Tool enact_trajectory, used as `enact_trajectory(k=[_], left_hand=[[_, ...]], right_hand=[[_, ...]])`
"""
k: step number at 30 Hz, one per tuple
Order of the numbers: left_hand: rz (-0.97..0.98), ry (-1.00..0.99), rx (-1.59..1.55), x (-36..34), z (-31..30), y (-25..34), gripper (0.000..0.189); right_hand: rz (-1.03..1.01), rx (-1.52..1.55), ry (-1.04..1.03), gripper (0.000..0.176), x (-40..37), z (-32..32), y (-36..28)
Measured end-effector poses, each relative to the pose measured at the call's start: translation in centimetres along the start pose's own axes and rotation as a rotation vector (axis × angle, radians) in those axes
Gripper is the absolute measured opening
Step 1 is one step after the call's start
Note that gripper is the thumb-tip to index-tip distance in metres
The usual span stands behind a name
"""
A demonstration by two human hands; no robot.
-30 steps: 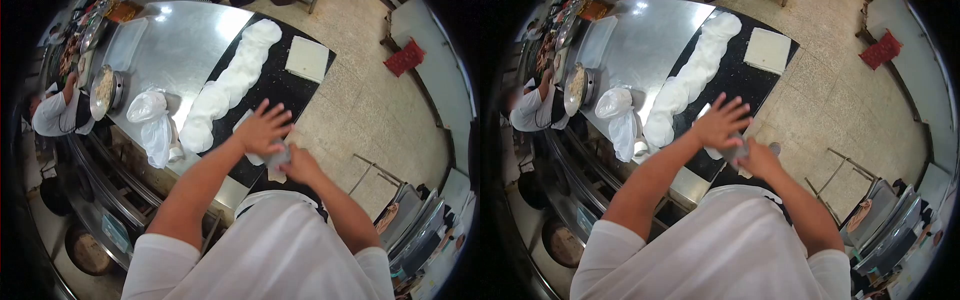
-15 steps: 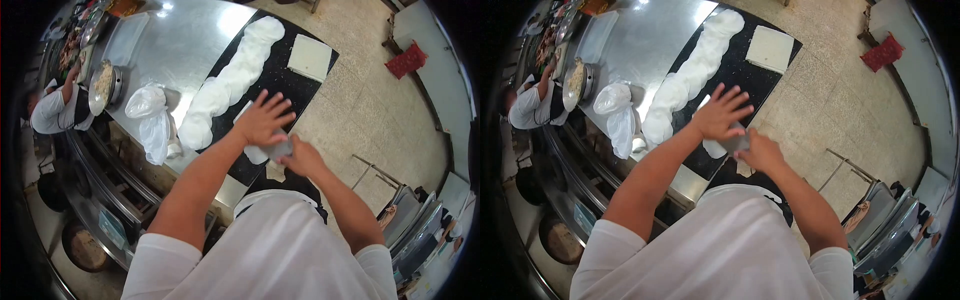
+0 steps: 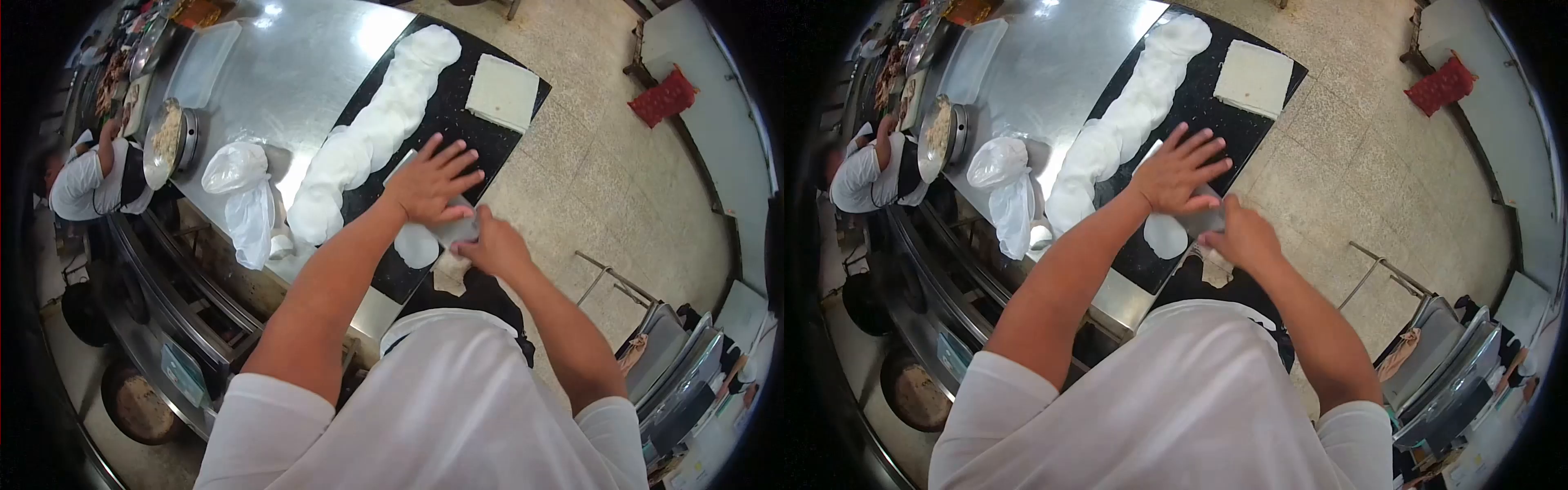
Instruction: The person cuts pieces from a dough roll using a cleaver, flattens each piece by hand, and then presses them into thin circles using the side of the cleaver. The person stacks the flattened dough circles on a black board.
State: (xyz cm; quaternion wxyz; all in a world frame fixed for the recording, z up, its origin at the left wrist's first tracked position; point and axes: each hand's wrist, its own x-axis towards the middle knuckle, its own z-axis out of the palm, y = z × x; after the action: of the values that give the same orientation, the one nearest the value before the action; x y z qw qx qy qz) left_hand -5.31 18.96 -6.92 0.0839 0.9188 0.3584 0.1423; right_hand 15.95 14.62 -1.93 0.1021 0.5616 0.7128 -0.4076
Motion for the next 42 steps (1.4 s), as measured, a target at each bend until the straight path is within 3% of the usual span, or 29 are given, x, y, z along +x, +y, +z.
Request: enact_trajectory(k=[3,5,7,9,11,14,18,20,21,23,25,28,30,33,37,39,42], left_hand=[[0.007,-0.121,-0.040,-2.8,1.6,4.8,0.068],[0.174,-0.191,-0.223,-3.4,3.2,7.6,0.069],[0.148,-0.151,-0.195,-1.4,3.3,6.0,0.070],[0.160,-0.116,-0.158,-0.3,2.8,5.1,0.070],[0.025,-0.074,-0.032,1.0,1.3,2.6,0.070],[-0.009,-0.065,0.037,1.9,0.3,-0.2,0.069],[-0.021,-0.071,-0.087,-1.2,1.7,2.4,0.068],[0.001,-0.172,-0.171,-3.6,1.5,6.9,0.069],[0.047,-0.185,-0.248,-3.7,2.3,7.9,0.069],[0.084,-0.174,-0.205,-1.6,3.4,7.4,0.069],[0.144,-0.167,-0.154,0.2,3.2,6.5,0.069],[0.040,-0.121,0.019,3.1,2.1,3.3,0.070],[-0.024,-0.063,0.000,3.8,1.5,1.7,0.068],[-0.046,-0.024,-0.031,2.1,0.9,1.4,0.069],[-0.024,-0.261,-0.116,-5.9,0.4,6.3,0.078],[-0.015,-0.236,-0.177,-4.9,1.3,5.3,0.077],[0.038,-0.127,0.003,-0.9,0.9,2.7,0.073]], right_hand=[[-0.001,0.215,-0.101,0.082,-5.3,5.7,3.1],[0.013,0.297,-0.142,0.086,-6.1,6.7,4.0],[0.116,0.318,-0.059,0.094,-6.5,6.2,3.5],[0.198,0.234,-0.080,0.090,-4.4,3.5,3.1],[0.083,0.044,-0.081,0.082,-1.5,0.5,2.5],[0.012,0.081,-0.063,0.073,0.6,-1.3,1.3],[0.031,0.122,-0.065,0.080,-2.6,3.6,2.2],[-0.055,0.399,-0.171,0.090,-5.4,7.4,5.0],[-0.050,0.399,-0.179,0.090,-5.8,7.7,5.2],[0.041,0.359,0.004,0.074,-6.9,8.4,5.6],[0.109,0.353,0.022,0.076,-5.0,5.8,5.2],[0.082,0.183,-0.037,0.079,-1.0,0.8,4.9],[-0.005,0.148,-0.033,0.069,0.4,-1.1,4.3],[-0.037,0.227,0.033,0.068,-1.0,1.1,2.9],[-0.168,0.309,-0.092,0.069,-4.6,9.4,3.9],[-0.058,0.221,-0.067,0.069,-4.0,7.4,2.2],[0.079,0.176,-0.061,0.069,-3.2,4.0,1.1]])
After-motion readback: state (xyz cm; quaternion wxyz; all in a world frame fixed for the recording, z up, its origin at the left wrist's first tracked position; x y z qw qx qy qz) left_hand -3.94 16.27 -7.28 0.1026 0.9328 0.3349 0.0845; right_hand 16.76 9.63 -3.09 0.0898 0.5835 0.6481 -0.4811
